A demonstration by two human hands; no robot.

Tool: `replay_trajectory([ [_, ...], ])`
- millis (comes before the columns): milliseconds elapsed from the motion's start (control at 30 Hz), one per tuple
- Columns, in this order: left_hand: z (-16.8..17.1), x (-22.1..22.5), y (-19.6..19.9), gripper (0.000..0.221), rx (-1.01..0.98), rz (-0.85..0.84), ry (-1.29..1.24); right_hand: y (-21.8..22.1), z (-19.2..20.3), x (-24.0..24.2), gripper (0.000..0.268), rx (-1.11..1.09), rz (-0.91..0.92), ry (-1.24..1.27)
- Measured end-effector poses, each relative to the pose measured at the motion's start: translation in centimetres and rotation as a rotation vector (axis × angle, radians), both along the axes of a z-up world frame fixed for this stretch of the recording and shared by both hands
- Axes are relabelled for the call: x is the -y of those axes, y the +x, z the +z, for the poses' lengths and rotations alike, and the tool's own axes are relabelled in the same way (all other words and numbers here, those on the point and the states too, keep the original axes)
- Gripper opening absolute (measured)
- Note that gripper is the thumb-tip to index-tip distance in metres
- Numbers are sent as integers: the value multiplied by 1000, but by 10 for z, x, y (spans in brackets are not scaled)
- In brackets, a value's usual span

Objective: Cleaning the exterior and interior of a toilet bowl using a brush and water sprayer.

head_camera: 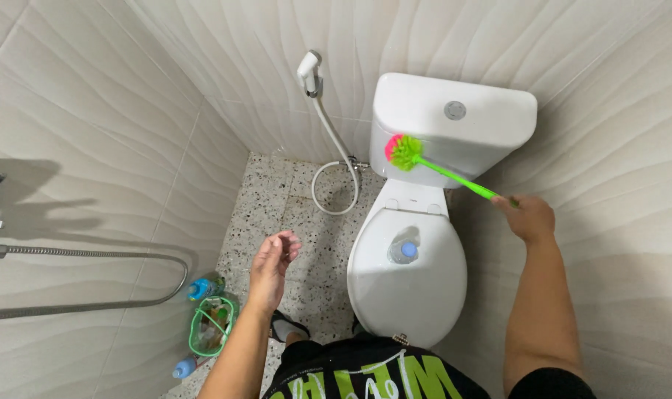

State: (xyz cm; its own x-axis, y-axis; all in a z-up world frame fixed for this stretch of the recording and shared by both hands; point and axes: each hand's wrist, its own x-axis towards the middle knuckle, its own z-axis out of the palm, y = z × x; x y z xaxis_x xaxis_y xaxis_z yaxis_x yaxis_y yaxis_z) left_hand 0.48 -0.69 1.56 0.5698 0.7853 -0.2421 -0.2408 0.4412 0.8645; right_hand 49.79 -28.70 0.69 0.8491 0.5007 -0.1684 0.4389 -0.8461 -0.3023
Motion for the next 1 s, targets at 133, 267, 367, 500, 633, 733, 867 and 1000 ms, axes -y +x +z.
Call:
replay_trajectory([
  [133,-1,-1,4,39,29,12,25,13,-53,0,62,-7,-44,-50],
  [267,3,1,5,38,-1,0,11,16,-46,-1,58,6,-59,-205],
  [367,4,-1,9,37,-19,4,-1,15,-12,6,56,-34,-28,-145],
  [500,-1,1,20,36,-63,-14,-6,17,-22,5,52,-17,1,-146],
  [633,-7,6,23,36,-49,-32,-5,33,-40,2,47,43,34,-306],
  [733,-8,5,25,36,-24,-21,11,22,-10,-2,44,27,43,-290],
  [867,-17,3,29,36,-32,-23,2,6,-7,-9,42,36,95,-286],
  [1000,-9,9,37,35,-44,-46,-19,13,-64,1,38,209,214,-418],
])
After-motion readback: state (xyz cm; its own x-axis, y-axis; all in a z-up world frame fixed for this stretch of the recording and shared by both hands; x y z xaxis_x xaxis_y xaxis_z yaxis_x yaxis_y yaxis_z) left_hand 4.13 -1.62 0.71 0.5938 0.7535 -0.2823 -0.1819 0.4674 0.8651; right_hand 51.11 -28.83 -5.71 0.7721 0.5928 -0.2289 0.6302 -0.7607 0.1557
